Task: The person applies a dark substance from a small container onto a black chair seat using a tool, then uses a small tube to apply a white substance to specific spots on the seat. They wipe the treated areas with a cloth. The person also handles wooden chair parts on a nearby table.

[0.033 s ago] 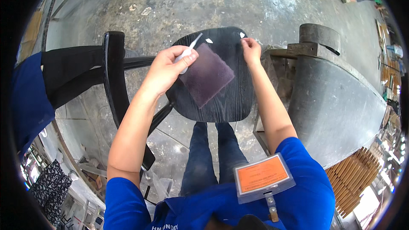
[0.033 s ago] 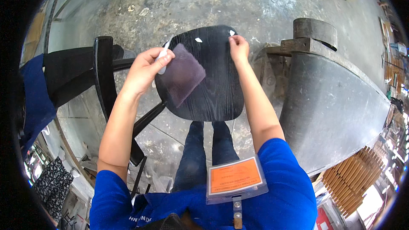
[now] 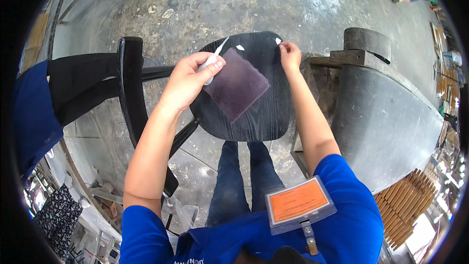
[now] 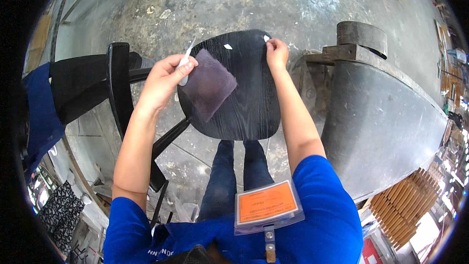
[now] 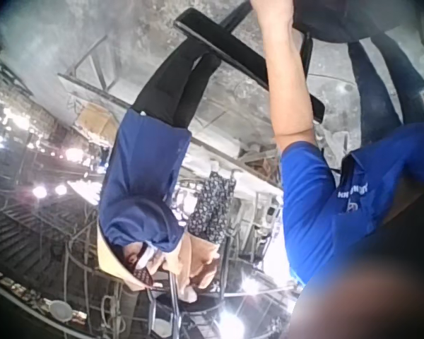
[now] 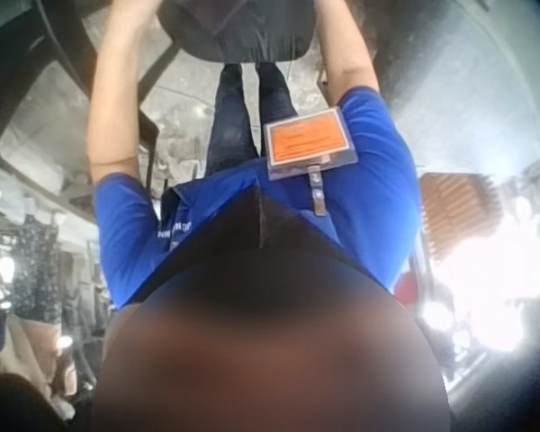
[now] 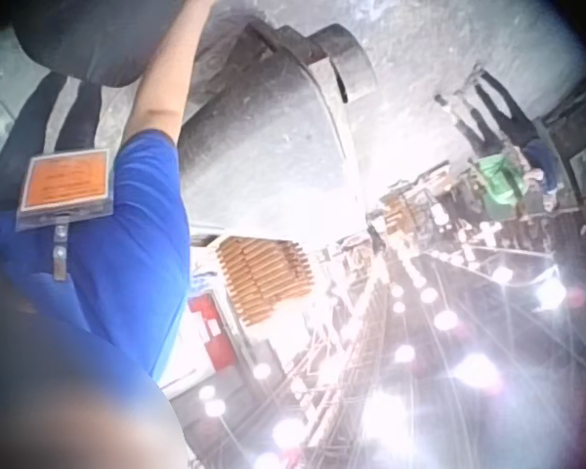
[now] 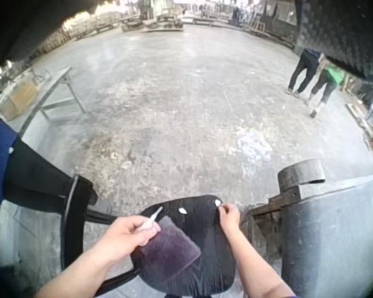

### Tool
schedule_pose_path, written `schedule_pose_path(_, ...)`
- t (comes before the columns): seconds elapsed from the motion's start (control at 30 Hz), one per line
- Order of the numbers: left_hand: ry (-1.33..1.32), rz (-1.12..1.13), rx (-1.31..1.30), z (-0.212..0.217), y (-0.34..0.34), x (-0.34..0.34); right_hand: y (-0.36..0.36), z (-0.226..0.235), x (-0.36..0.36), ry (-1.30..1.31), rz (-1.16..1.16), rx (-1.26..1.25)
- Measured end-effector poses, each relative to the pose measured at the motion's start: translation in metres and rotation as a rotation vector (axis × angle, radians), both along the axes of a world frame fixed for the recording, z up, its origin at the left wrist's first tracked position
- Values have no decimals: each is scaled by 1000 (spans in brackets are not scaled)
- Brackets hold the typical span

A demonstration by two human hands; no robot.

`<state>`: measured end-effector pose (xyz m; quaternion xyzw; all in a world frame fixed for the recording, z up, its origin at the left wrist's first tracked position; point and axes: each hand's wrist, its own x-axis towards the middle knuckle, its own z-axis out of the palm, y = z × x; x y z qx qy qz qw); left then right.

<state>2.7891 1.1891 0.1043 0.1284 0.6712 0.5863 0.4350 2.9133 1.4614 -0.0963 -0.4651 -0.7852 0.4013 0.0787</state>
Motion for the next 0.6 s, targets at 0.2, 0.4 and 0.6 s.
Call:
schedule_pose_path(0.2, 55, 36, -17, 11, -6, -22, 32, -61, -37, -66, -30, 56)
schedule_pose_path(0.4, 72, 63, -17, 19, -9, -26, 40, -64, -35, 121, -141, -278)
schedule_pose_path(0.6, 66, 76, -14, 21, -9, -27, 48, -67, -32, 157, -113, -365)
